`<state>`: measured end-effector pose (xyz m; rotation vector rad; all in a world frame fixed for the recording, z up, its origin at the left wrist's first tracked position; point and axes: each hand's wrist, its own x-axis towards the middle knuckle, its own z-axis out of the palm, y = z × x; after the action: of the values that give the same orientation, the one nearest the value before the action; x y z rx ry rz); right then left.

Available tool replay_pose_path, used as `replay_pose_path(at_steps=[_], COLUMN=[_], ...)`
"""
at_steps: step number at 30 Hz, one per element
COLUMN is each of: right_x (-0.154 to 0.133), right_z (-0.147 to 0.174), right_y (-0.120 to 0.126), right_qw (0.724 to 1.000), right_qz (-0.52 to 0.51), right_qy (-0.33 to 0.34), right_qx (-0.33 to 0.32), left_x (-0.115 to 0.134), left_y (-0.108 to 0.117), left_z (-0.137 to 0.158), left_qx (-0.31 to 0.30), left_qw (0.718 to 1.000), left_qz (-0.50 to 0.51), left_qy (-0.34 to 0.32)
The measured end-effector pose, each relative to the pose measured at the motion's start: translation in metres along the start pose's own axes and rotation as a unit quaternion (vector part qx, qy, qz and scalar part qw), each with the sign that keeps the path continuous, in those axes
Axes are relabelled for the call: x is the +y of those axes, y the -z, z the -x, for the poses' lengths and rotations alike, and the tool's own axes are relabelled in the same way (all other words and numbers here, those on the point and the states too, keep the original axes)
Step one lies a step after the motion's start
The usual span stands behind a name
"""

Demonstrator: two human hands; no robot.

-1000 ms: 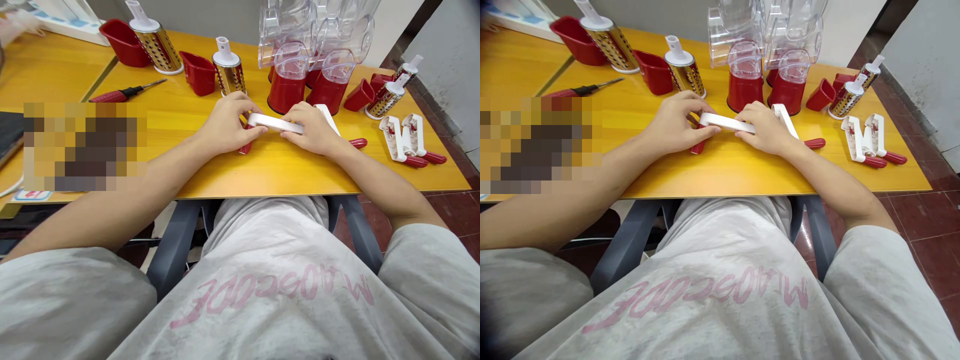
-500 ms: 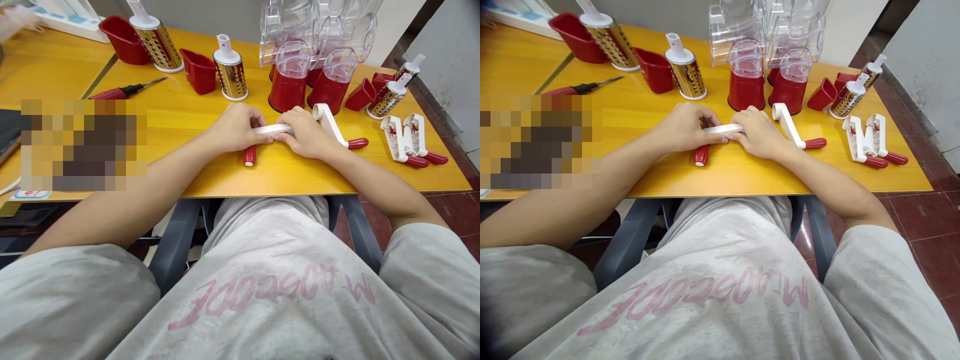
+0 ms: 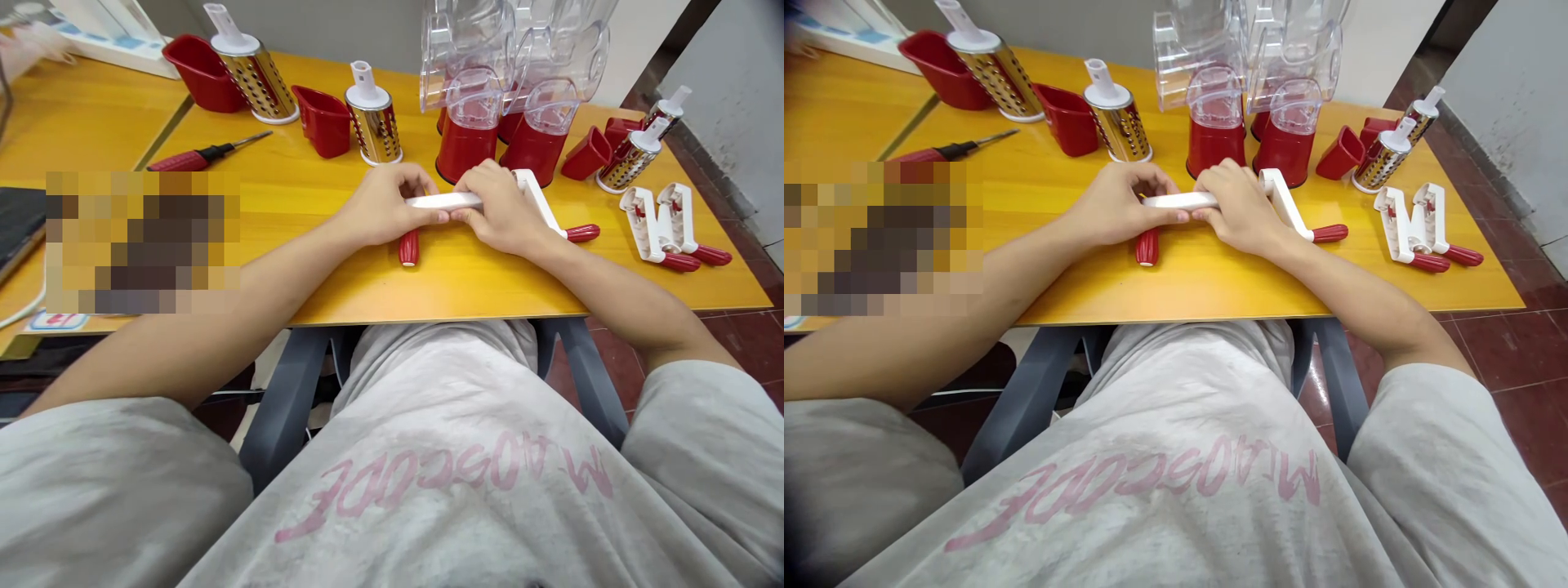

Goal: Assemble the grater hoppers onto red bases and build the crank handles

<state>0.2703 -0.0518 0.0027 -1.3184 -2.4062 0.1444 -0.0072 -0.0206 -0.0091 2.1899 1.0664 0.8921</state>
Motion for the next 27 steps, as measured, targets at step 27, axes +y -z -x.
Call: replay_pose_path(at_steps=[27], right_x=[0.008], right_z=[0.014], right_y=[0.008], right_qw=[0.995], right_qz=[-0.003], right_qy=[0.047], right_qx=[-0.083], left_x=[0.005], left_y=[-0.008], left_z=[0.019], left_qx=[-0.073], left_qw=[0.97], left_qz=[-0.196], left_qy=[-0.126])
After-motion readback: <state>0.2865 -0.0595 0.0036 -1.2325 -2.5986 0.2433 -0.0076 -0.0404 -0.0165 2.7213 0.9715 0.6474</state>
